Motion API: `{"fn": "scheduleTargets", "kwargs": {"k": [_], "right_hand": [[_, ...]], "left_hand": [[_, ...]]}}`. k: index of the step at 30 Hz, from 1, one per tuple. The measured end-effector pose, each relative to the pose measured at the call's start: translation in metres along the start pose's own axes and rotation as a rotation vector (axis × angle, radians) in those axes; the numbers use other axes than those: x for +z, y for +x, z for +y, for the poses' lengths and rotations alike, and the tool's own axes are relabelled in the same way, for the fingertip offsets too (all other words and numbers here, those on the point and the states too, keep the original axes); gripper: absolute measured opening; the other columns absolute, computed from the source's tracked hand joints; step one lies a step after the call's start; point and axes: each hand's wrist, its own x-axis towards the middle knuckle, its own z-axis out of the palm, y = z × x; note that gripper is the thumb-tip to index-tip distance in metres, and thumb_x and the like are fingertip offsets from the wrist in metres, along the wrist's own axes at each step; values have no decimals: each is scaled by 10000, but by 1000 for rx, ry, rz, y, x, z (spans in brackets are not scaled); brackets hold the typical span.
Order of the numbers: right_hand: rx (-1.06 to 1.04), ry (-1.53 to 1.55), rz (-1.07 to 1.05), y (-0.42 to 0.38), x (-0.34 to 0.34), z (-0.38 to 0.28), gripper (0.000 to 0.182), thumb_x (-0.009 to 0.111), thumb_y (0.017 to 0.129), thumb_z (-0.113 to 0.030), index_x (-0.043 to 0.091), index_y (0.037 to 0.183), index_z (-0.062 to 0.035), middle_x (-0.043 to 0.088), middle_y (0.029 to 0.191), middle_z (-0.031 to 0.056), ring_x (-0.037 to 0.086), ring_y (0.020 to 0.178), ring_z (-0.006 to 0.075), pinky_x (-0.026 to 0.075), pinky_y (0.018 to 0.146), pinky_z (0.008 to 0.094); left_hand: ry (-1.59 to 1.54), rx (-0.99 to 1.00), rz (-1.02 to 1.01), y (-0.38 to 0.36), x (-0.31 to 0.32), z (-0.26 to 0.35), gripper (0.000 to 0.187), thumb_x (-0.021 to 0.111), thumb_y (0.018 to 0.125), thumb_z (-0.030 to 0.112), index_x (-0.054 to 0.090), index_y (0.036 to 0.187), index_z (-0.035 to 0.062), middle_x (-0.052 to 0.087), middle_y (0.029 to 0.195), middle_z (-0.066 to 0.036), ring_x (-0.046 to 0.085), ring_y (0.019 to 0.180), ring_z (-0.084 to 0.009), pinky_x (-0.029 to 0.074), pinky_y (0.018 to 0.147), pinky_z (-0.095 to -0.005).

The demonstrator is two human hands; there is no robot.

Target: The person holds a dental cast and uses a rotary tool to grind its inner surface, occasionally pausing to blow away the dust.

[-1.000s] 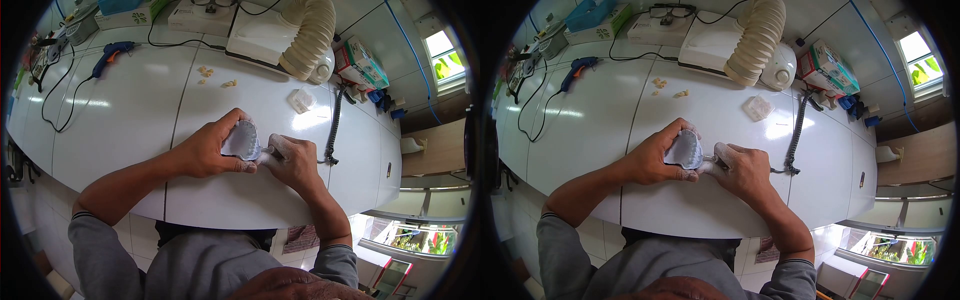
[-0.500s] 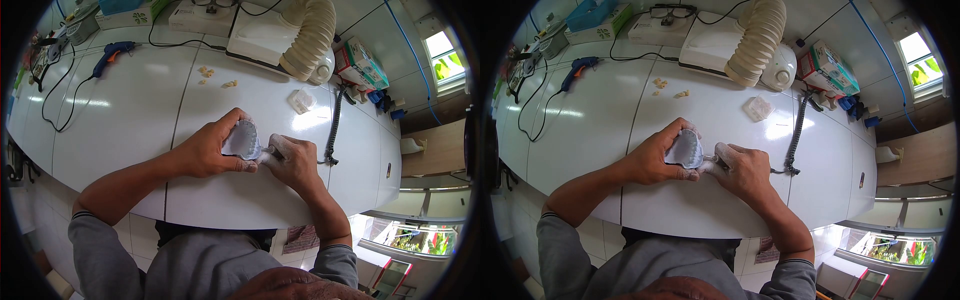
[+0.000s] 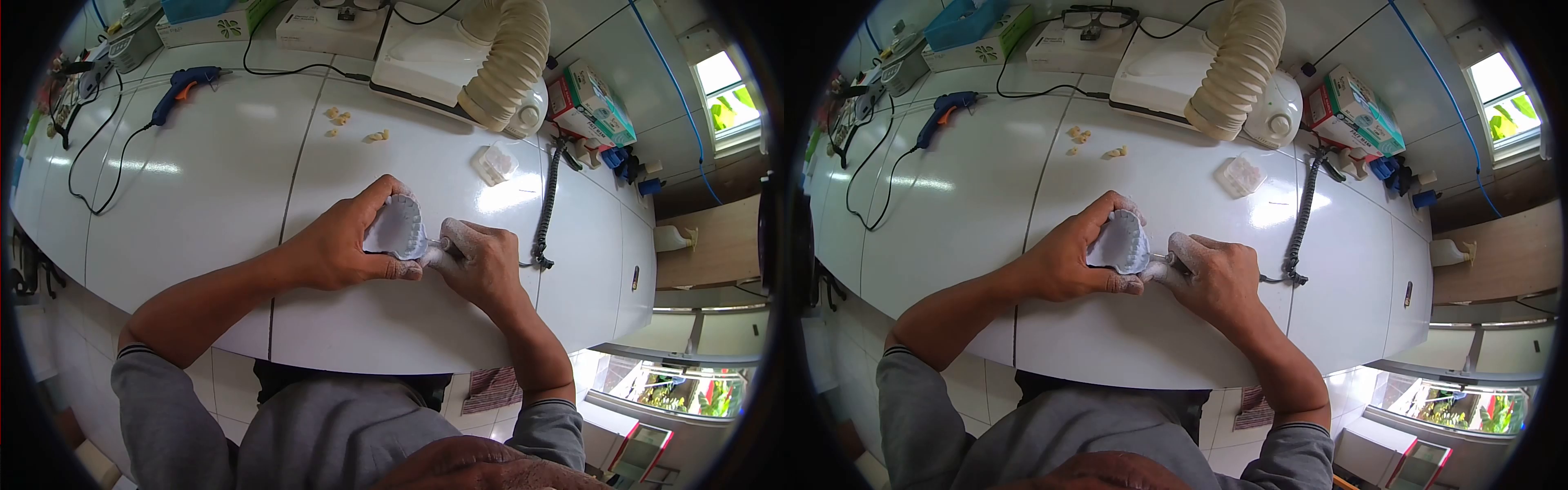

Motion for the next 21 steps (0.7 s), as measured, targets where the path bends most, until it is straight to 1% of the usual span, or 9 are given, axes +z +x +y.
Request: {"fn": "scheduleTargets", "kwargs": {"k": [2, 5, 8, 11, 14, 17, 20, 21], "right_hand": [[1, -15, 10, -1, 1, 1, 405, 904, 820, -454, 683, 867, -118, 722, 750, 62, 715, 621, 316, 521, 543, 432], [0, -6, 24, -1, 2, 0, 423, 904, 819, -461, 673, 853, -109, 710, 734, 69, 701, 605, 323, 510, 536, 436], [22, 7, 36, 0, 0, -3, 443, 906, 817, -467, 664, 839, -97, 695, 713, 80, 686, 590, 329, 503, 532, 438], [20, 21, 51, 1, 2, -3, 453, 905, 821, -470, 659, 830, -89, 687, 700, 88, 679, 584, 334, 501, 533, 439], [20, 21, 44, 1, 2, -2, 450, 899, 828, -470, 658, 831, -90, 691, 705, 91, 680, 588, 342, 502, 535, 443], [23, 11, 28, 1, 3, -1, 441, 893, 835, -467, 660, 832, -92, 698, 714, 94, 686, 598, 346, 506, 543, 448], [32, 19, 5, 1, 0, -3, 429, 889, 839, -460, 663, 835, -96, 705, 723, 98, 692, 609, 348, 511, 552, 448], [32, 15, -1, 1, -1, -3, 427, 889, 840, -459, 664, 837, -97, 705, 723, 98, 693, 611, 347, 512, 553, 448]], "left_hand": [[-17, -42, -19, 0, -2, 0, 690, 938, 882, 131, 467, 1385, 105, 640, 1225, -38, 612, 1187, -114, 470, 1070, -313], [38, -38, -10, 0, -2, 2, 686, 936, 884, 126, 466, 1383, 100, 644, 1212, -36, 620, 1170, -111, 477, 1060, -307], [17, -1, -13, 1, -2, -4, 687, 935, 884, 122, 465, 1385, 99, 645, 1207, -35, 622, 1160, -107, 479, 1057, -305], [41, -8, -8, 1, -3, -3, 693, 939, 880, 126, 465, 1384, 97, 643, 1203, -33, 618, 1159, -105, 479, 1056, -303], [0, -31, -12, 0, -2, 2, 698, 944, 875, 132, 466, 1383, 93, 641, 1198, -32, 616, 1160, -106, 479, 1057, -304], [14, 44, 21, 2, 0, -3, 660, 949, 873, 222, 489, 1319, 62, 677, 1122, -75, 615, 1093, -136, 467, 1030, -308], [23, 31, 18, 1, 0, 0, 661, 948, 875, 222, 488, 1322, 63, 684, 1120, -76, 619, 1092, -137, 467, 1030, -309], [19, 2, 7, 0, -1, 1, 669, 946, 878, 193, 480, 1343, 74, 667, 1154, -63, 620, 1121, -130, 471, 1041, -309]]}}
